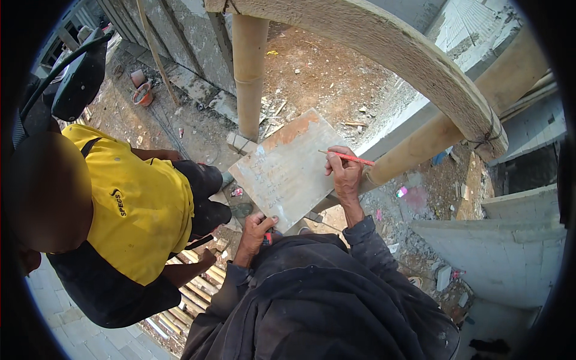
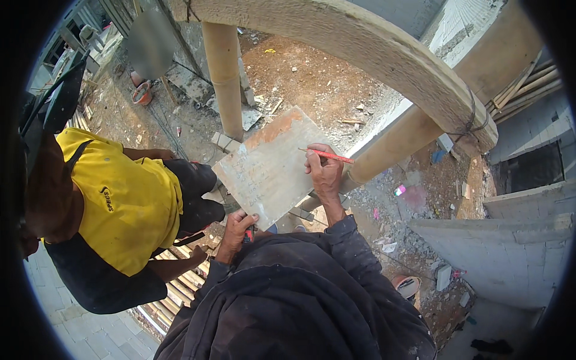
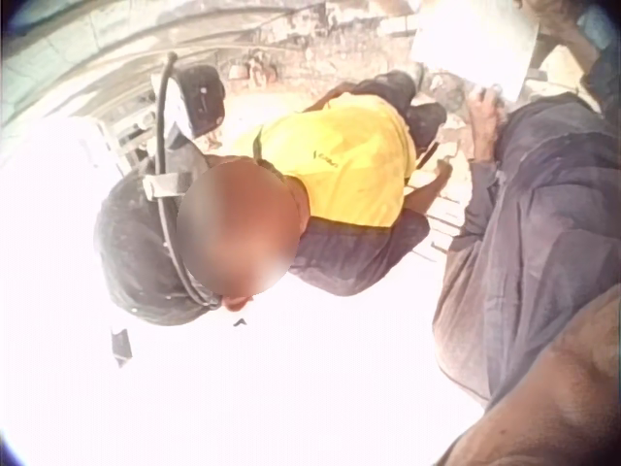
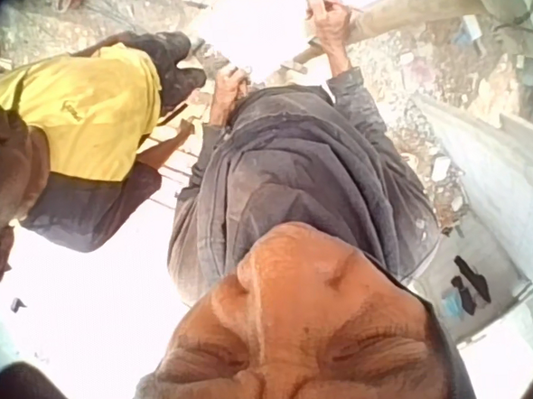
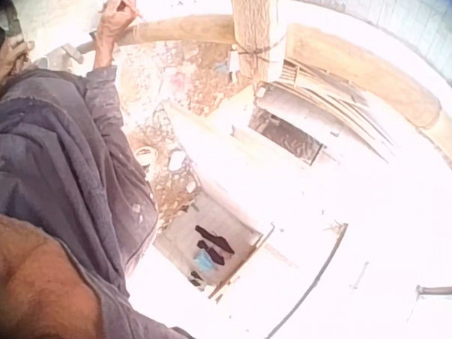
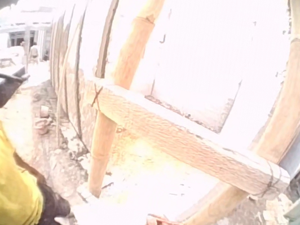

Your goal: The person holds a ceramic tile and writes measurements and notes across its surface using a red pencil.

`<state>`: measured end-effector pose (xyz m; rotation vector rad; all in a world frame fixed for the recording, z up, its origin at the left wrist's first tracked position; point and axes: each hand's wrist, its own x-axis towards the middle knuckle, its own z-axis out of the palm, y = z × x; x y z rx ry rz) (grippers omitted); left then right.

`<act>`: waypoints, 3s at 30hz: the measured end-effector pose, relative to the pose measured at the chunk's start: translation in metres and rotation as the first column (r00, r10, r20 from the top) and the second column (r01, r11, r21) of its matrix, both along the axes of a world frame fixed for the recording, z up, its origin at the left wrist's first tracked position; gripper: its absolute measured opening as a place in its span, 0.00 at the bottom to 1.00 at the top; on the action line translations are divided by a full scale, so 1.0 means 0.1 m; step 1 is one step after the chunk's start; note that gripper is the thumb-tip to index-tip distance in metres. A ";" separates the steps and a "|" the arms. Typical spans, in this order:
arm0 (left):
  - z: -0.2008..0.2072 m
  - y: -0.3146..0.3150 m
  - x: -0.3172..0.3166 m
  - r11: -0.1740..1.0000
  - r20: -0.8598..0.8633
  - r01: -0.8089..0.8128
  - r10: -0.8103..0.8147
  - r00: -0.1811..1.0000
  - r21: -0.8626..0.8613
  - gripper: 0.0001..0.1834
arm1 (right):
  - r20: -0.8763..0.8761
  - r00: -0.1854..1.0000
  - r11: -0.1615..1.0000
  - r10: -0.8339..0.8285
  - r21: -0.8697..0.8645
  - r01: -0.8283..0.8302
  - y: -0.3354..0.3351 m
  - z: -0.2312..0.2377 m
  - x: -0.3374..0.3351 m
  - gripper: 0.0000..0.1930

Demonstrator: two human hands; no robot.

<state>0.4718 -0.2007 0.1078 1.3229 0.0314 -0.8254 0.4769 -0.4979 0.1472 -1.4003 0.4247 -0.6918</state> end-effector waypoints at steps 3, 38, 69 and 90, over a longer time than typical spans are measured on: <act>0.01 0.04 -0.02 1.000 0.054 0.005 -0.006 0.999 0.022 0.17 | -0.049 0.998 0.998 0.040 -0.037 -0.042 0.04 0.03 0.13 0.06; 0.00 -0.02 0.00 1.000 0.008 0.006 -0.005 1.000 -0.026 0.19 | -0.094 0.995 0.847 -0.039 -0.531 -0.017 0.07 -0.08 0.58 0.04; -0.09 -0.03 -0.03 0.999 0.036 -0.024 0.026 0.999 -0.048 0.18 | -0.132 0.986 0.870 -0.100 -0.493 0.023 -0.03 -0.20 0.61 0.04; -0.06 -0.03 -0.03 1.000 -0.036 -0.020 0.020 0.999 -0.003 0.17 | -0.143 0.974 0.875 -0.174 -0.476 0.086 -0.09 -0.25 0.54 0.04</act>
